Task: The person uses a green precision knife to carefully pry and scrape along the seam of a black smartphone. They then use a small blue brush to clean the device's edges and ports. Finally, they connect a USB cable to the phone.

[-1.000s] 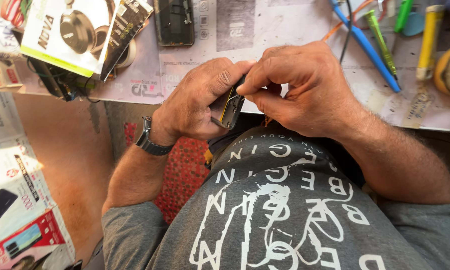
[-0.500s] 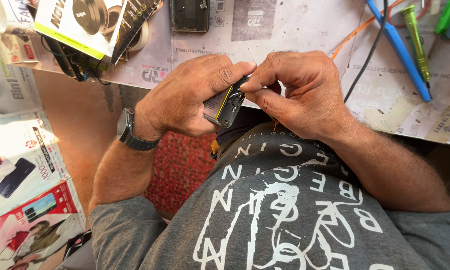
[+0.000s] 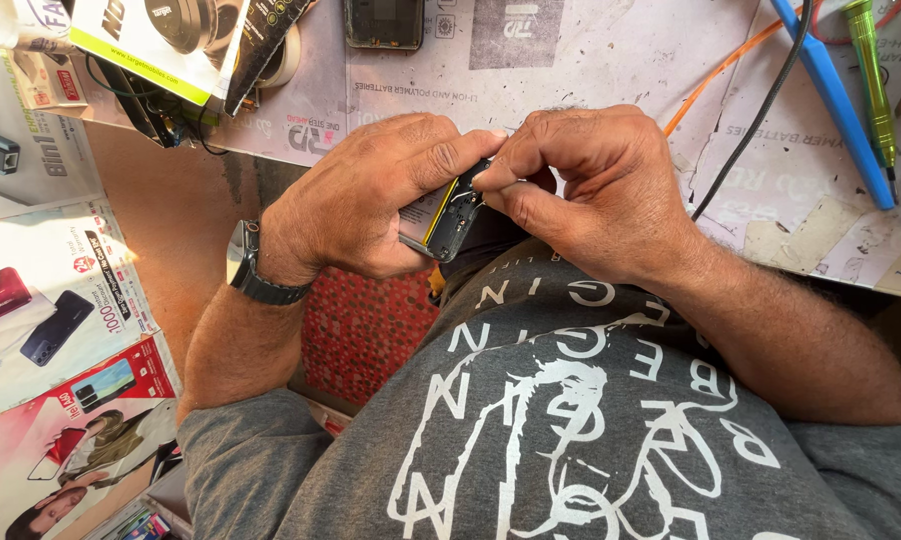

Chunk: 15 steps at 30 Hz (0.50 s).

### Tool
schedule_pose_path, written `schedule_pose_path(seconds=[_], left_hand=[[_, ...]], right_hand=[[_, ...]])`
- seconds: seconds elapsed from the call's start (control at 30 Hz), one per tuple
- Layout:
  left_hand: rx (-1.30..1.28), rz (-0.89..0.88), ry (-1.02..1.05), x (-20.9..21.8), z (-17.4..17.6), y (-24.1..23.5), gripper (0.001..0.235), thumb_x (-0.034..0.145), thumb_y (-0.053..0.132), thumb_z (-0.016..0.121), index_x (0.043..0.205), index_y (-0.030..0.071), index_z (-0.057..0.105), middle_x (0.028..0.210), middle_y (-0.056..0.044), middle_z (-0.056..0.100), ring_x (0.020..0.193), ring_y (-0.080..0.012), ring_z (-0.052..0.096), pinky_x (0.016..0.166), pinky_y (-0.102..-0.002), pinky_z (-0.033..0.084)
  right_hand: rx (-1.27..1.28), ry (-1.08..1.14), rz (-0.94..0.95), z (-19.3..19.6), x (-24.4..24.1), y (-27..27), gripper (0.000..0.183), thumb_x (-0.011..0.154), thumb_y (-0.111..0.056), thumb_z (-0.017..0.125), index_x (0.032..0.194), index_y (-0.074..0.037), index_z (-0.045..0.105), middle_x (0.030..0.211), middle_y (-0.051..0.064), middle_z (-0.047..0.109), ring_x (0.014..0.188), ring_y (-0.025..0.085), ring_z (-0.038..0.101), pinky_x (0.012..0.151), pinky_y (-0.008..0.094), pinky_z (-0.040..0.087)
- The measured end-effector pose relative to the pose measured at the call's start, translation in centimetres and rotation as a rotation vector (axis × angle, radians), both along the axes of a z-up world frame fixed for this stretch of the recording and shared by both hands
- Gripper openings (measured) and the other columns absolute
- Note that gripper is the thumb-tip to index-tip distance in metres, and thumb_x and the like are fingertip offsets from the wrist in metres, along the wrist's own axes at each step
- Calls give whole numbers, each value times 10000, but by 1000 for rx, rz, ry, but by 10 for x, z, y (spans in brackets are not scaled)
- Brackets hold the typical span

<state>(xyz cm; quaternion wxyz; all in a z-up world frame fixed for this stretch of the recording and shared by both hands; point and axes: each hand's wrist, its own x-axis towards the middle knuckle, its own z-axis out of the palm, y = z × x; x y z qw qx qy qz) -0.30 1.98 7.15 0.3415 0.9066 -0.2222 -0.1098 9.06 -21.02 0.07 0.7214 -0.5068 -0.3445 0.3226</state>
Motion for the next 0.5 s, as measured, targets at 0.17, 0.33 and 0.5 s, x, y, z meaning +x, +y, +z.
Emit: schedule_pose_path(seconds=[0.17,0.33,0.5], left_hand=[[18,15,-1,-1,1,0,824,826,161,816,1546,78,423,989,-121,583,914,-340,601,826,-456,479],[-6,-5,-14,1,3,-1,839,833,182,813,1560,86,405,1027,-125,589,956,-346,610,864,-458,488],[12,-4,-1,2,2,-2,826,834,185,797,1560,87,413,1052,-128,605,975,-353,618,879,-462,494]], right_hand=[[49,54,4,-5,-3,-2,190,910,121,621,1045,37,725,962,87,740,884,102,702,794,226,583],[144,99,-15,-7,-5,-2,204,931,138,614,1077,40,718,989,102,728,855,96,703,771,202,593],[103,24,-31,-6,-3,-4,230,880,149,623,1050,32,723,975,110,728,826,99,687,714,198,554]])
